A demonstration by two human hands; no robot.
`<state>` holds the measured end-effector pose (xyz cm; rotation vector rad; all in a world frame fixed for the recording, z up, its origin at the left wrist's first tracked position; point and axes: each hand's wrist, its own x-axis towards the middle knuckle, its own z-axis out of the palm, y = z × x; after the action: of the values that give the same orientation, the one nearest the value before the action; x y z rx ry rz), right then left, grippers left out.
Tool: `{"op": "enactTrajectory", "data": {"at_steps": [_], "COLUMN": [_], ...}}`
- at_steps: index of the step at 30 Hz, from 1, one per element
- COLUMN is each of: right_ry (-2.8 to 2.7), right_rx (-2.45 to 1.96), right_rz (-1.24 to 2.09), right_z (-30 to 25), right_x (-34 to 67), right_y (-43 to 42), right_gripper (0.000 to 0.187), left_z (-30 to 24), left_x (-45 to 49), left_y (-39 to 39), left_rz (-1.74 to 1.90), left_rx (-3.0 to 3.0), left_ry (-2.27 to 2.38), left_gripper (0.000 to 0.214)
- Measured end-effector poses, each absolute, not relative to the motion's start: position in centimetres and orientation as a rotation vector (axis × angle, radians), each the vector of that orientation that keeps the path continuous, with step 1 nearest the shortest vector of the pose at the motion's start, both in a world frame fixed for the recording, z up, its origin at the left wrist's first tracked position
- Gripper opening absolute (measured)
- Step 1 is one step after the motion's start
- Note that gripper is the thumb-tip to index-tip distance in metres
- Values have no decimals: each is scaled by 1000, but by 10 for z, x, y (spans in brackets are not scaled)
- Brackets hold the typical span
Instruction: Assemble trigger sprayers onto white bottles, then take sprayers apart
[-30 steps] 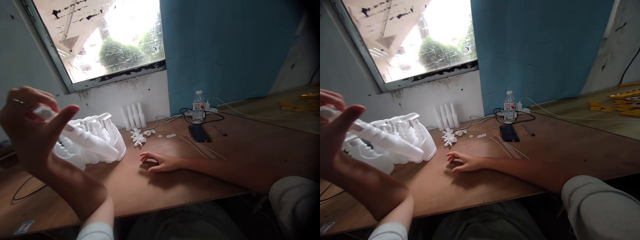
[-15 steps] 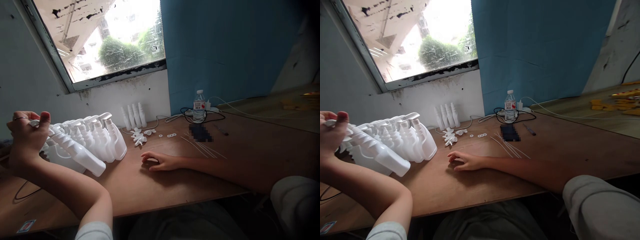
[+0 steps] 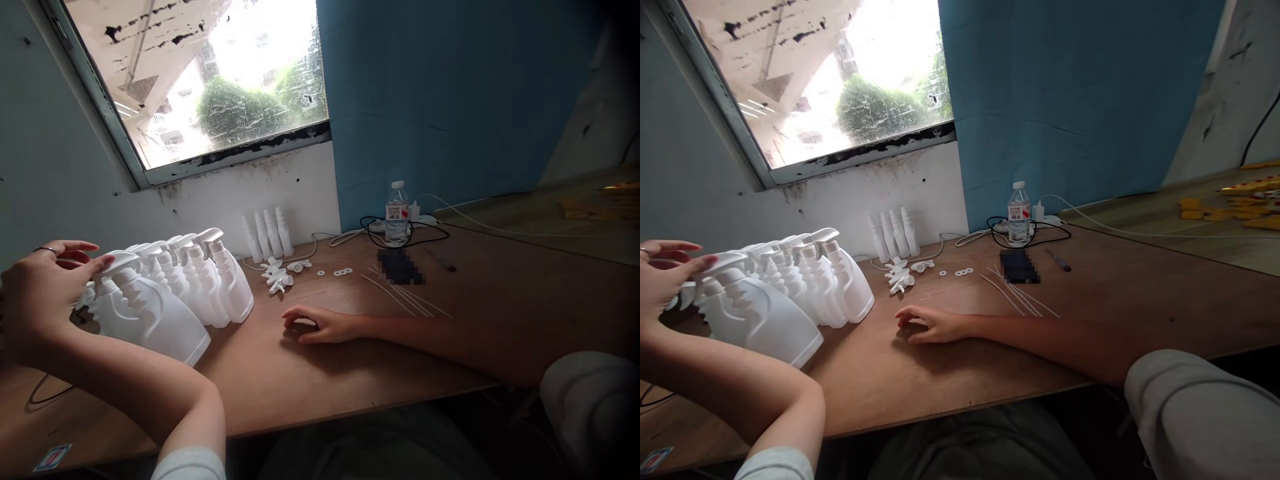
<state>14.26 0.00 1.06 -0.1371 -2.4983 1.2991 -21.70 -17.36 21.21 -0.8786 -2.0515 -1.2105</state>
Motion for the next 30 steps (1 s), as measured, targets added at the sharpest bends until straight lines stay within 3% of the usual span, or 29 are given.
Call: {"op": "enactTrajectory", "data": {"at_steps": [12,30], "right_ry": [-2477,-2460], "right_rx": [-108,-107], "right_rz": [1310,1312], "right_z": [10,8], "right_x": [142,142], "right_y": [0,1], "right_gripper": [49,47], "left_z": [202,203], "left_x": [-241,-231], "left_y": [-163,-166], "left_rz": [-1271,-1255], "left_rx": [-700,-518], "left_ry": [-2059,-2204], "left_gripper": [17,21]}}
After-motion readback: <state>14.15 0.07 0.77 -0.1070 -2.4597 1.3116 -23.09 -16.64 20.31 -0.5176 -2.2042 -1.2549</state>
